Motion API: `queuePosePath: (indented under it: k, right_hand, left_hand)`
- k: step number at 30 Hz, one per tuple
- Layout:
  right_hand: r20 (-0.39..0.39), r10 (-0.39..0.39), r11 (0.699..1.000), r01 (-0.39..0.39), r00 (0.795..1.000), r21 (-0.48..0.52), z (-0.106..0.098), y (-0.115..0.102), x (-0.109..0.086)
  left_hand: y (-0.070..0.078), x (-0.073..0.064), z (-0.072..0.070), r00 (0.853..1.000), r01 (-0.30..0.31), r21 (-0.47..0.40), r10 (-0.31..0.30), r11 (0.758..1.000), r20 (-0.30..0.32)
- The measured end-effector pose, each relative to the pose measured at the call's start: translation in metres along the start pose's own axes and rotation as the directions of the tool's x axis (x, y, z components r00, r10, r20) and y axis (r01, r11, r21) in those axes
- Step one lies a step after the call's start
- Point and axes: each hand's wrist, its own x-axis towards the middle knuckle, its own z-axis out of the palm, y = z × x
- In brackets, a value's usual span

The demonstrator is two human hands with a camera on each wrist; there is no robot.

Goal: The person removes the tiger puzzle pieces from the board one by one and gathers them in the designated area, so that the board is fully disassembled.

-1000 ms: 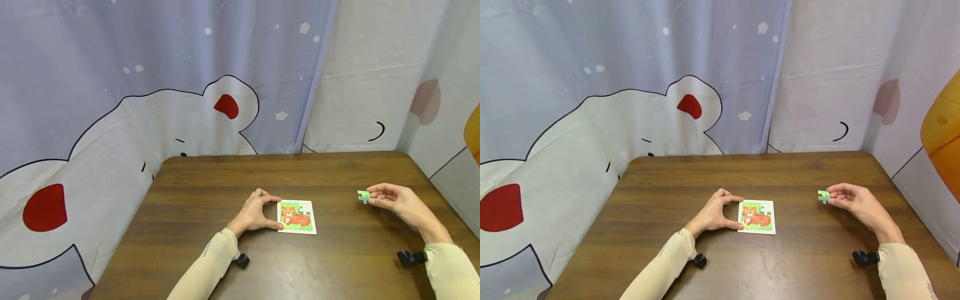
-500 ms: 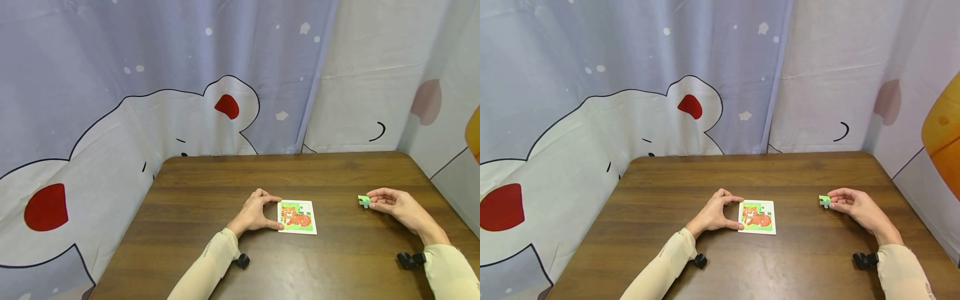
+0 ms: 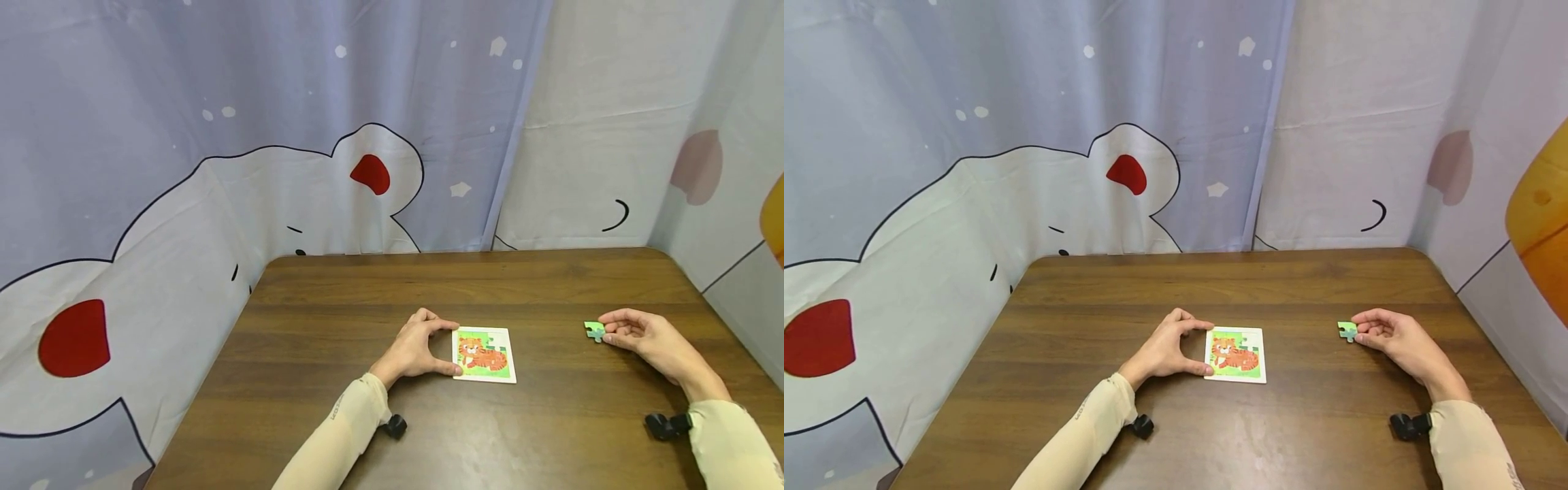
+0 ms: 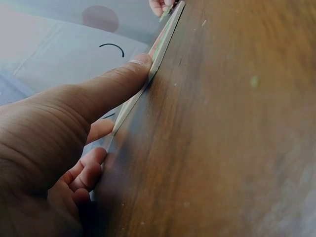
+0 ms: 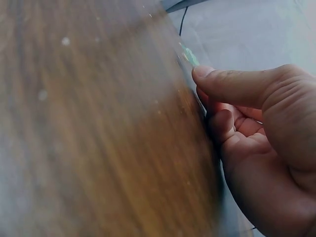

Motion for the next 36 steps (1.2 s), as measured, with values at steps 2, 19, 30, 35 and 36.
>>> queuePosePath:
  k: [2,19,30,35,36]
  right_hand:
    - [-0.006,0.0,1.0,0.0,1.0,-0.01,0.001,-0.0005,0.0001]
    - [-0.02,-0.007,0.998,0.006,1.0,-0.063,0.0034,-0.004,-0.0001]
    - [-0.022,0.001,0.998,-0.003,1.0,-0.069,0.0046,-0.0045,0.0001]
    - [-0.023,0.008,0.997,-0.01,1.0,-0.081,0.0048,-0.0045,0.0]
    - [-0.023,0.011,0.996,-0.013,1.0,-0.083,0.0047,-0.0044,0.0]
  left_hand:
    - [0.0001,-0.0002,-0.0001,1.0,-0.004,0.003,0.004,1.0,-0.001]
    - [-0.0003,-0.0001,-0.0004,1.0,-0.006,-0.007,0.006,1.0,0.0]
    - [-0.0001,-0.0006,-0.0009,1.0,-0.004,-0.012,0.004,1.0,-0.001]
    - [-0.0002,-0.0004,-0.001,1.0,-0.006,-0.005,0.006,1.0,-0.001]
    - [-0.0003,-0.0002,-0.0009,1.0,-0.007,-0.005,0.007,1.0,-0.003]
